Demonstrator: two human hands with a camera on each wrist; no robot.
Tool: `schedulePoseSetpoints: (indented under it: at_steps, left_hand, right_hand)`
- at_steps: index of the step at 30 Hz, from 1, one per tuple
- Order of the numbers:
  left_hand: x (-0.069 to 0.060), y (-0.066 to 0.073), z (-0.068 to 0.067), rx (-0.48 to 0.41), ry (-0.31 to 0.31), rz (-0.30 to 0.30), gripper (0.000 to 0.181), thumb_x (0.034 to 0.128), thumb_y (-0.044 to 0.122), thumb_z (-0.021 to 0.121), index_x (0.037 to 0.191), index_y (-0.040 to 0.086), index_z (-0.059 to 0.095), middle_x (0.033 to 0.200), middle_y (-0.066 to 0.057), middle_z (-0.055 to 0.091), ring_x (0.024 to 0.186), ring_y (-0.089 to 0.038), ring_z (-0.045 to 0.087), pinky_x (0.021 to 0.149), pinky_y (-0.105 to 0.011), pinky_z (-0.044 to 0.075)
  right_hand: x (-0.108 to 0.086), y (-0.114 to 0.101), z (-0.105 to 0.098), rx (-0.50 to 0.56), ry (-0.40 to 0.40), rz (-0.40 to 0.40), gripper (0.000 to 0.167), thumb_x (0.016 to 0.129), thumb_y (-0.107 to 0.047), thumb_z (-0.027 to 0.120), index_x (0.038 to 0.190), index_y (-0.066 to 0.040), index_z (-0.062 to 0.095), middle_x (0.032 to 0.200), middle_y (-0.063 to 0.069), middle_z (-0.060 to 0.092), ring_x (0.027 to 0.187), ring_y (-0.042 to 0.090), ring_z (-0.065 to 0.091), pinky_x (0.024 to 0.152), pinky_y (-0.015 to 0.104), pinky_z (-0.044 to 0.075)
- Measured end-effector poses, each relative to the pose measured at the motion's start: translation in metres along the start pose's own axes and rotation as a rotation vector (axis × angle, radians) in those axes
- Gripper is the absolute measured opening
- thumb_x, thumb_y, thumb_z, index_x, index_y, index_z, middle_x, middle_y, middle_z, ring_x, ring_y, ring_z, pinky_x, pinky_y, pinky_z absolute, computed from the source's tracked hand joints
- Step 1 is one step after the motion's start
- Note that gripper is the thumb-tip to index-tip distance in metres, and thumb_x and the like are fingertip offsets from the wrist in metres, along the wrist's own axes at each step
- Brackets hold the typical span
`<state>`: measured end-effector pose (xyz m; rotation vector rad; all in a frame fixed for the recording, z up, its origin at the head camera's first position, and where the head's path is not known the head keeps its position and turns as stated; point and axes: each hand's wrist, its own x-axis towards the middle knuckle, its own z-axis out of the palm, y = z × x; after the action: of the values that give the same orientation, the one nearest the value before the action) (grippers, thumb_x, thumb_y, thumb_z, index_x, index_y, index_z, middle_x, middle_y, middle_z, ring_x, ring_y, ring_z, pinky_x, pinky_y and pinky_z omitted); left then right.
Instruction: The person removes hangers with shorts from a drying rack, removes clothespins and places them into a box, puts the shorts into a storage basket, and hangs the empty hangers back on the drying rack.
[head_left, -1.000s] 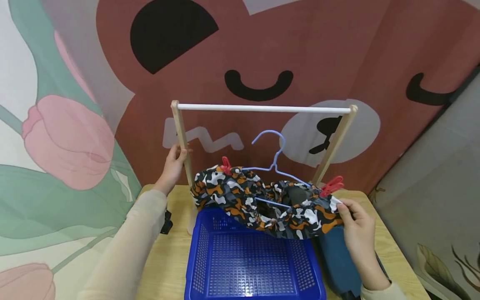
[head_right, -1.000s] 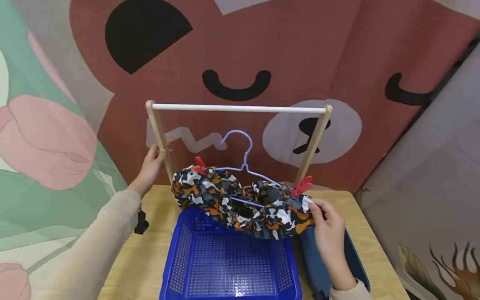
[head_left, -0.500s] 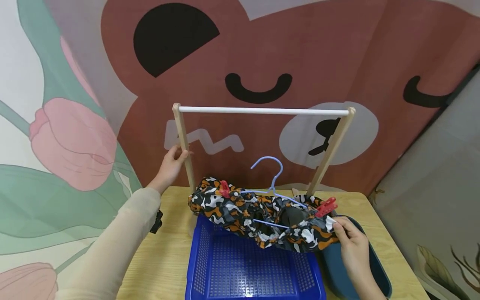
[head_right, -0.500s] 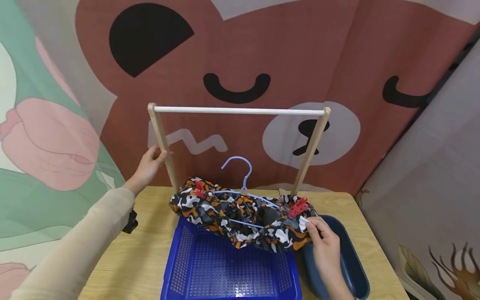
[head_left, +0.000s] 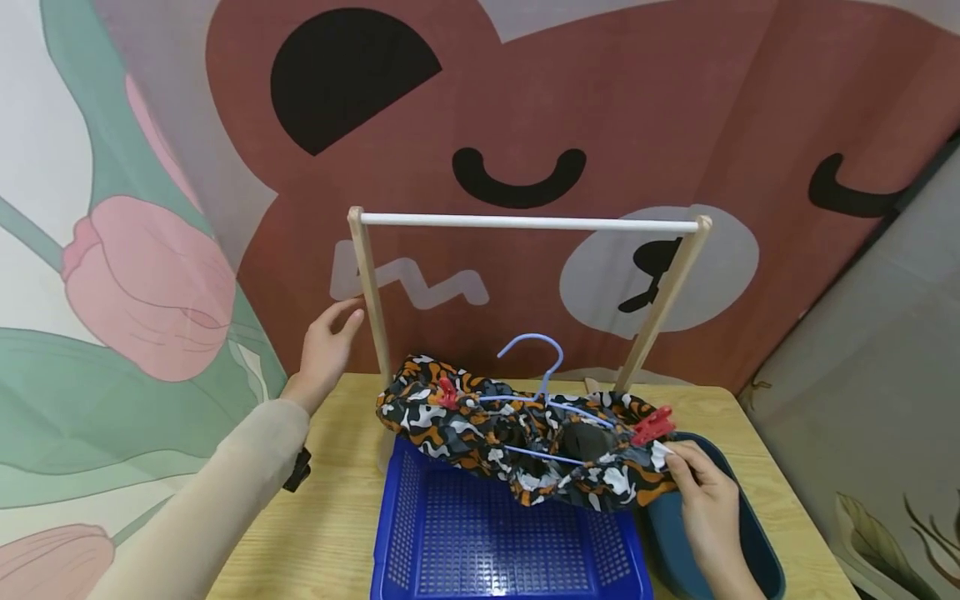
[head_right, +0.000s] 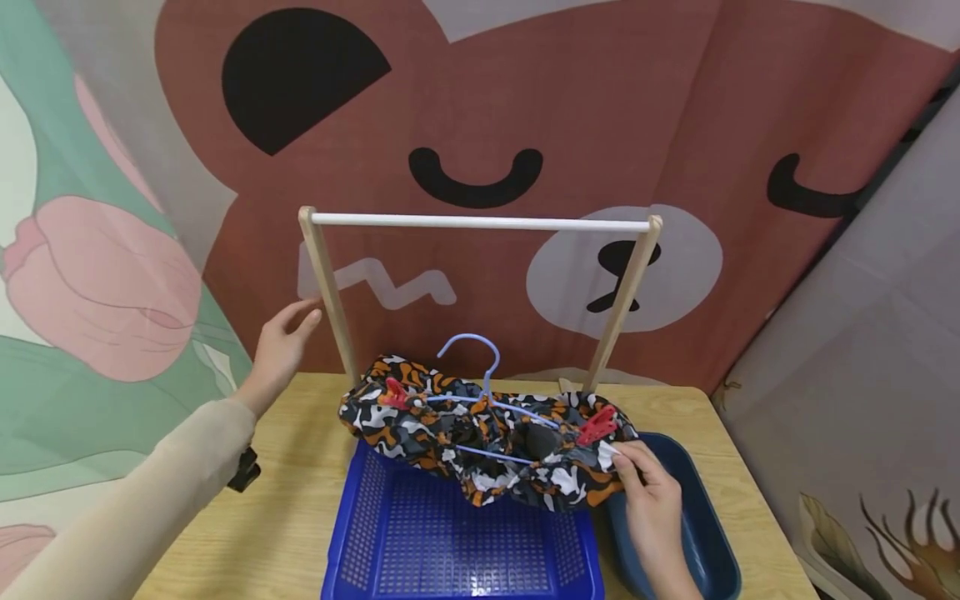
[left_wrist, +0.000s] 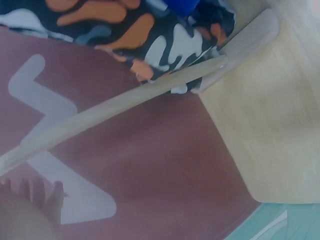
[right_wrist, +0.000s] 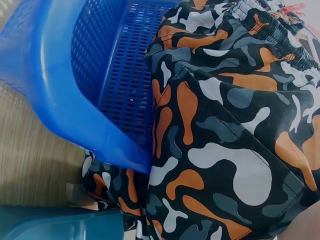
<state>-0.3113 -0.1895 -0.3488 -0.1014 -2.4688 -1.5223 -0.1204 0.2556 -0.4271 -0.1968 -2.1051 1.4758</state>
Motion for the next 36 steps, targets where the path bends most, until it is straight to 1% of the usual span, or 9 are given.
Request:
schedulePoseSetpoints:
  at_steps: [3, 7, 15, 19, 23, 27, 32, 34, 36]
  left_hand:
    - [-0.010, -0.003, 0.000, -0.037, 0.033, -0.001, 0.046, 0.1035, 0.040, 0.050, 0.141, 0.014, 0.055, 0.146, -0.008, 0.050, 0.138, -0.030, 0.039, 0.109, -0.053, 0.031]
    - [-0.023, -0.009, -0.002, -0.066, 0.024, 0.014, 0.045, 0.1034, 0.041, 0.050, 0.138, 0.013, 0.057, 0.141, -0.008, 0.053, 0.134, -0.028, 0.044, 0.107, -0.051, 0.034]
    - [-0.046, -0.018, -0.005, -0.044, -0.093, 0.021, 0.050, 0.1031, 0.047, 0.047, 0.139, 0.013, 0.056, 0.143, -0.009, 0.052, 0.136, -0.031, 0.040, 0.108, -0.058, 0.030]
    - [-0.054, -0.019, -0.003, -0.048, -0.120, 0.040, 0.049, 0.1025, 0.047, 0.048, 0.136, 0.013, 0.058, 0.140, -0.010, 0.054, 0.130, -0.032, 0.045, 0.105, -0.057, 0.034]
    - [-0.060, -0.018, 0.002, -0.050, -0.142, 0.038, 0.047, 0.1022, 0.045, 0.050, 0.134, 0.011, 0.060, 0.137, -0.010, 0.057, 0.122, -0.032, 0.050, 0.098, -0.054, 0.038]
    - [-0.065, -0.015, 0.008, -0.078, -0.189, 0.080, 0.042, 0.1036, 0.036, 0.052, 0.131, 0.006, 0.062, 0.132, -0.012, 0.060, 0.120, -0.031, 0.052, 0.099, -0.053, 0.037]
    - [-0.072, -0.009, 0.017, -0.100, -0.278, 0.142, 0.035, 0.1038, 0.030, 0.053, 0.130, 0.009, 0.064, 0.132, -0.008, 0.061, 0.119, -0.029, 0.052, 0.100, -0.054, 0.038]
    - [-0.075, -0.007, 0.020, -0.107, -0.311, 0.151, 0.034, 0.1037, 0.030, 0.053, 0.130, 0.011, 0.064, 0.133, -0.006, 0.060, 0.119, -0.029, 0.053, 0.099, -0.055, 0.039]
    - [-0.077, -0.006, 0.023, -0.115, -0.349, 0.169, 0.034, 0.1036, 0.028, 0.054, 0.132, 0.010, 0.062, 0.135, -0.006, 0.058, 0.123, -0.031, 0.051, 0.101, -0.058, 0.037]
  right_hand:
    - [0.001, 0.000, 0.001, 0.025, 0.004, -0.015, 0.018, 0.099, 0.000, 0.055, 0.106, 0.009, 0.069, 0.097, -0.012, 0.067, 0.087, 0.003, 0.061, 0.070, 0.013, 0.047]
    - [0.002, 0.000, 0.001, 0.065, 0.016, -0.009, 0.017, 0.098, 0.002, 0.056, 0.106, 0.010, 0.069, 0.096, -0.011, 0.068, 0.086, 0.004, 0.062, 0.070, 0.012, 0.047]
    - [0.003, 0.002, 0.002, 0.077, 0.016, -0.005, 0.017, 0.097, 0.002, 0.057, 0.105, 0.010, 0.070, 0.096, -0.011, 0.068, 0.086, 0.003, 0.061, 0.070, 0.012, 0.047]
    - [0.004, 0.002, 0.002, 0.070, 0.013, -0.005, 0.017, 0.098, 0.003, 0.056, 0.106, 0.010, 0.069, 0.096, -0.011, 0.068, 0.087, 0.003, 0.061, 0.070, 0.012, 0.047]
    - [0.004, 0.002, 0.002, 0.042, 0.010, -0.006, 0.018, 0.098, 0.002, 0.056, 0.106, 0.010, 0.069, 0.096, -0.012, 0.067, 0.087, 0.003, 0.061, 0.071, 0.012, 0.047]
    - [0.004, 0.003, 0.003, 0.021, 0.008, -0.001, 0.018, 0.099, 0.000, 0.056, 0.106, 0.010, 0.069, 0.096, -0.014, 0.067, 0.087, 0.003, 0.060, 0.071, 0.012, 0.047]
    - [0.005, 0.004, 0.003, 0.032, 0.015, 0.010, 0.018, 0.098, 0.000, 0.056, 0.106, 0.010, 0.069, 0.096, -0.013, 0.067, 0.087, 0.003, 0.060, 0.071, 0.012, 0.047]
    - [0.005, 0.004, 0.003, 0.035, 0.016, 0.009, 0.018, 0.098, 0.001, 0.056, 0.105, 0.010, 0.069, 0.095, -0.013, 0.067, 0.087, 0.003, 0.060, 0.071, 0.012, 0.046]
    - [0.005, 0.004, 0.004, 0.044, 0.016, 0.008, 0.017, 0.098, 0.001, 0.056, 0.104, 0.010, 0.069, 0.094, -0.012, 0.067, 0.086, 0.003, 0.060, 0.071, 0.012, 0.046]
